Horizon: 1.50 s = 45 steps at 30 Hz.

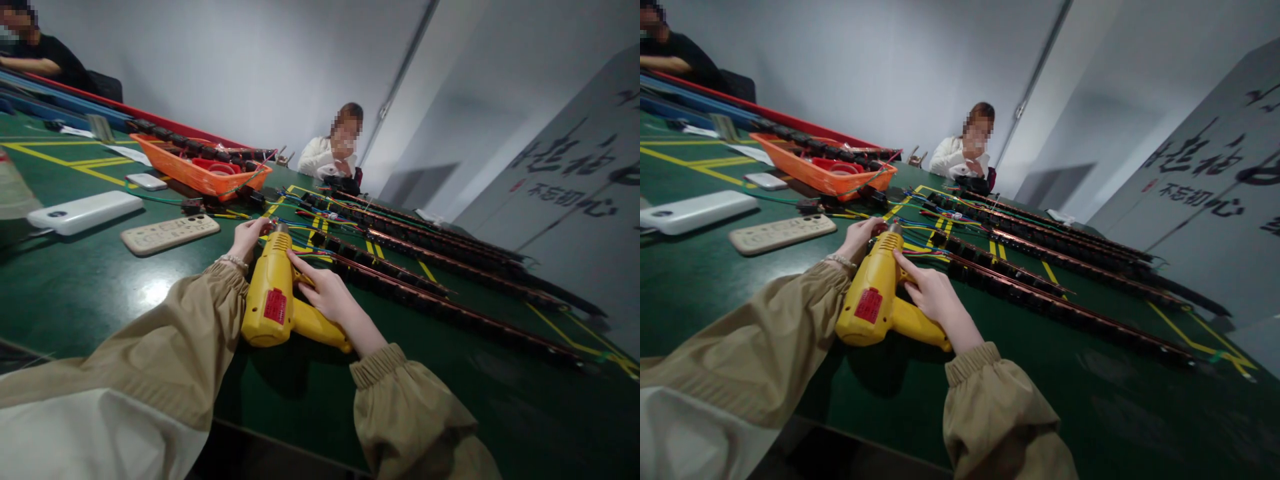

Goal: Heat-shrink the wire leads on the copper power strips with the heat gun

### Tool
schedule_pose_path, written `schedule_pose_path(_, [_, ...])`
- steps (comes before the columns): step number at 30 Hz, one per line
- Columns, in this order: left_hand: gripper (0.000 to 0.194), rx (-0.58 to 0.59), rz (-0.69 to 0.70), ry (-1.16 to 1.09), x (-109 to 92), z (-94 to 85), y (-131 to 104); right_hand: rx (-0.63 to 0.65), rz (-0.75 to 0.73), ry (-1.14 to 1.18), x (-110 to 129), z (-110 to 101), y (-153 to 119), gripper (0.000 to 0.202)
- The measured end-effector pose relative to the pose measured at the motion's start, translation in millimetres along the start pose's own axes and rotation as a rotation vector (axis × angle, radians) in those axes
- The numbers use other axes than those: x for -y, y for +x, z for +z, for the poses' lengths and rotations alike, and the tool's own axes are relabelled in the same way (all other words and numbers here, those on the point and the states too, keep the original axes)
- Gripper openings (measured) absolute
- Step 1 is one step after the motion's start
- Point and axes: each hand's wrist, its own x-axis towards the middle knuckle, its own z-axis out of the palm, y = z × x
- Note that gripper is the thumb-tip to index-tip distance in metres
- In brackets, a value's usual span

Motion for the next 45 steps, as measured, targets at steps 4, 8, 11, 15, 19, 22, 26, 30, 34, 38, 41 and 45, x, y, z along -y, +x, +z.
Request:
schedule_pose_path(4, [0.019, -0.023, -0.027, -0.007, -5.7, 1.1, -3.2, 0.023, -0.007, 0.011, 2.3, 4.1, 2.4, 0.066])
schedule_pose_path(8, [0.018, -0.052, -0.013, 0.071, -10.5, 1.6, -8.7, 0.014, -0.019, 0.001, 4.6, 2.8, 2.7, 0.066])
schedule_pose_path(11, [0.016, -0.048, -0.016, 0.059, -9.1, 2.1, -8.7, 0.019, 0.004, -0.001, 3.6, 0.5, 2.0, 0.065])
schedule_pose_path(15, [0.015, -0.017, -0.019, -0.006, -5.0, 3.7, -5.3, 0.037, 0.039, -0.016, -0.5, 0.0, 2.6, 0.065])
schedule_pose_path(19, [0.014, 0.033, -0.018, 0.023, -4.5, 6.8, -4.5, 0.036, 0.045, -0.025, -2.3, 1.5, 3.6, 0.065])
schedule_pose_path(22, [0.016, 0.063, 0.054, 0.066, -3.4, 7.8, -5.0, 0.045, 0.068, -0.008, -4.3, 2.0, 3.1, 0.065])
schedule_pose_path(26, [0.02, 0.05, 0.129, 0.052, 2.0, 6.2, -4.6, 0.056, 0.106, 0.032, -10.7, 1.4, -0.7, 0.065])
schedule_pose_path(30, [0.023, 0.035, 0.132, 0.028, 6.0, 6.1, -4.0, 0.049, 0.124, 0.07, -17.7, 0.5, -5.9, 0.065])
schedule_pose_path(34, [0.024, 0.028, 0.154, 0.003, 9.0, 6.7, -2.2, 0.054, 0.131, 0.107, -24.2, -1.5, -11.8, 0.064])
schedule_pose_path(38, [0.025, 0.004, 0.17, 0.051, 11.7, 5.9, -0.1, 0.055, 0.154, 0.17, -33.4, -3.7, -21.7, 0.065])
schedule_pose_path(41, [0.024, -0.008, 0.17, 0.057, 10.6, 5.8, -1.1, 0.048, 0.172, 0.23, -41.0, -5.7, -31.3, 0.065])
schedule_pose_path(45, [0.022, -0.013, 0.16, 0.048, 6.8, 7.1, -5.0, 0.026, 0.204, 0.258, -47.2, -11.3, -43.9, 0.064])
